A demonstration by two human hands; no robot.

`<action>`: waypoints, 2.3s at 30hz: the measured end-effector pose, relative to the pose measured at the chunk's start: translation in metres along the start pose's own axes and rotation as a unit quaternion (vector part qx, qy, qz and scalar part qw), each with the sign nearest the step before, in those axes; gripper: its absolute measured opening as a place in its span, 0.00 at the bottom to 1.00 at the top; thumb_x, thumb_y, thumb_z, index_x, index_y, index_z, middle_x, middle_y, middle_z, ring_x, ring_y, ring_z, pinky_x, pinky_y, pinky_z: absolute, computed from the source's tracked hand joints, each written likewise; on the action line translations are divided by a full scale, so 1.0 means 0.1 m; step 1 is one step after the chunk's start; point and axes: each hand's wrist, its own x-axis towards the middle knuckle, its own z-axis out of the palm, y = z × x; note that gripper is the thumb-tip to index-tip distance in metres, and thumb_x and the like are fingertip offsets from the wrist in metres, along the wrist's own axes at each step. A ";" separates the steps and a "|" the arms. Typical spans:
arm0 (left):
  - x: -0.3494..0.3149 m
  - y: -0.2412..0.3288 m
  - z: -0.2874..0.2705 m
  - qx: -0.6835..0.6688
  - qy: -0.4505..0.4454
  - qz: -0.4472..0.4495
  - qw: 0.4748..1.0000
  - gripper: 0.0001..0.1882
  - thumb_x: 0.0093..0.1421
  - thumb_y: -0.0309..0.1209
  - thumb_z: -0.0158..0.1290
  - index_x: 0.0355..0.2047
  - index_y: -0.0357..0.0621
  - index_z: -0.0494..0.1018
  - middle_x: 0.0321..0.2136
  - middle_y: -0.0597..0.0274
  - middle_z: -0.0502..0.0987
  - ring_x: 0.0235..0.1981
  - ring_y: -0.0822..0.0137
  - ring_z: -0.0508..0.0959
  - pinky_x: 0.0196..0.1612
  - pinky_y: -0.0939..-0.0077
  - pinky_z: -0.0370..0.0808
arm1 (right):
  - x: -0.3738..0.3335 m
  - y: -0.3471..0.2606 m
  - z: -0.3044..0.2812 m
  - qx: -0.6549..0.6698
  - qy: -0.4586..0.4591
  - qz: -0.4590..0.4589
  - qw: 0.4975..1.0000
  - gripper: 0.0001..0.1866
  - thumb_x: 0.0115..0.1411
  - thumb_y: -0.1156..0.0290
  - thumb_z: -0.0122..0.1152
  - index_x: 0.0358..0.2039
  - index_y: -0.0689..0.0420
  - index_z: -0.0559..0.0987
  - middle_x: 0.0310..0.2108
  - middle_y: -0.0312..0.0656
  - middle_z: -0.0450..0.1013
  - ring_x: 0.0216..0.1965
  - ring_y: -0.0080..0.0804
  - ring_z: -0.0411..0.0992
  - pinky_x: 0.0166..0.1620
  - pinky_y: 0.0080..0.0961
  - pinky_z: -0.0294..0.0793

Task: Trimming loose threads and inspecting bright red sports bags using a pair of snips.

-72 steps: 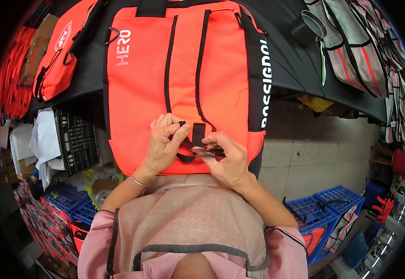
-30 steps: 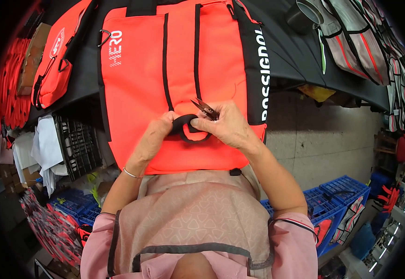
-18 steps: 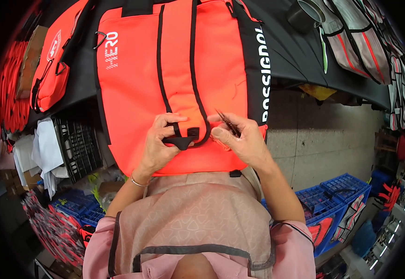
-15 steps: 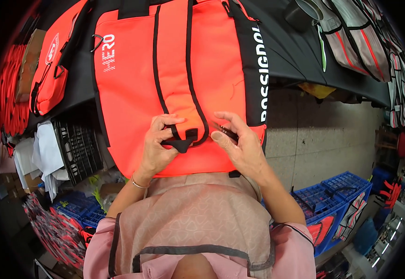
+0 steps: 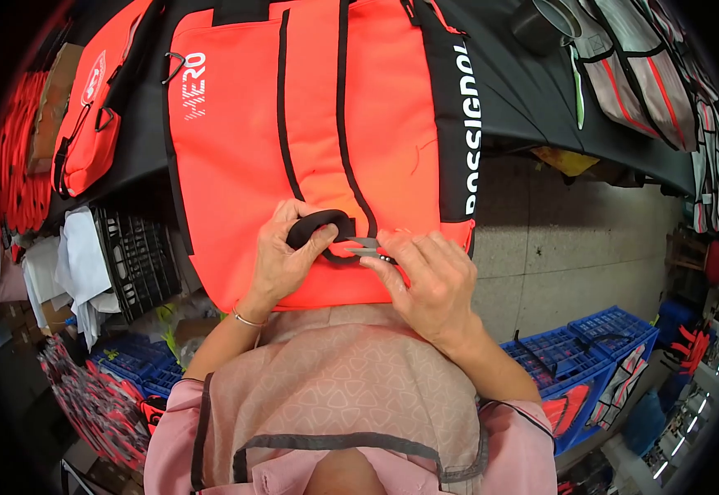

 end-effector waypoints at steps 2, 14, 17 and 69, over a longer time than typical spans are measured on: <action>0.01 0.01 0.01 0.003 0.004 0.002 1.000 0.07 0.57 0.29 0.61 0.31 0.36 0.80 0.27 0.65 0.74 0.35 0.69 0.70 0.38 0.74 0.67 | 0.00 -0.01 0.00 -0.018 -0.006 -0.009 1.000 0.17 0.47 0.66 0.74 0.35 0.59 0.81 0.28 0.39 0.76 0.25 0.33 0.73 0.28 0.28 0.71; -0.10 -0.16 0.03 0.027 0.024 0.082 0.996 0.06 0.50 0.25 0.64 0.29 0.38 0.80 0.40 0.62 0.76 0.44 0.61 0.73 0.48 0.69 0.70 | 0.02 0.08 -0.02 0.070 0.018 0.076 0.995 0.17 0.50 0.69 0.72 0.39 0.60 0.80 0.30 0.42 0.77 0.28 0.39 0.74 0.32 0.31 0.73; -0.11 -0.18 0.07 0.056 0.048 0.150 0.986 0.07 0.42 0.21 0.64 0.21 0.38 0.76 0.42 0.63 0.78 0.45 0.56 0.72 0.48 0.66 0.69 | -0.02 0.06 -0.06 0.120 0.014 0.149 0.981 0.15 0.51 0.70 0.71 0.38 0.61 0.79 0.30 0.43 0.77 0.29 0.40 0.75 0.34 0.31 0.74; -0.16 -0.29 0.15 0.259 0.053 0.349 0.899 0.08 0.44 0.27 0.61 0.27 0.48 0.77 0.45 0.71 0.78 0.48 0.62 0.74 0.44 0.62 0.65 | -0.01 0.05 -0.14 -0.135 -0.042 -0.070 0.988 0.16 0.47 0.67 0.72 0.36 0.58 0.81 0.30 0.36 0.76 0.26 0.31 0.72 0.27 0.27 0.64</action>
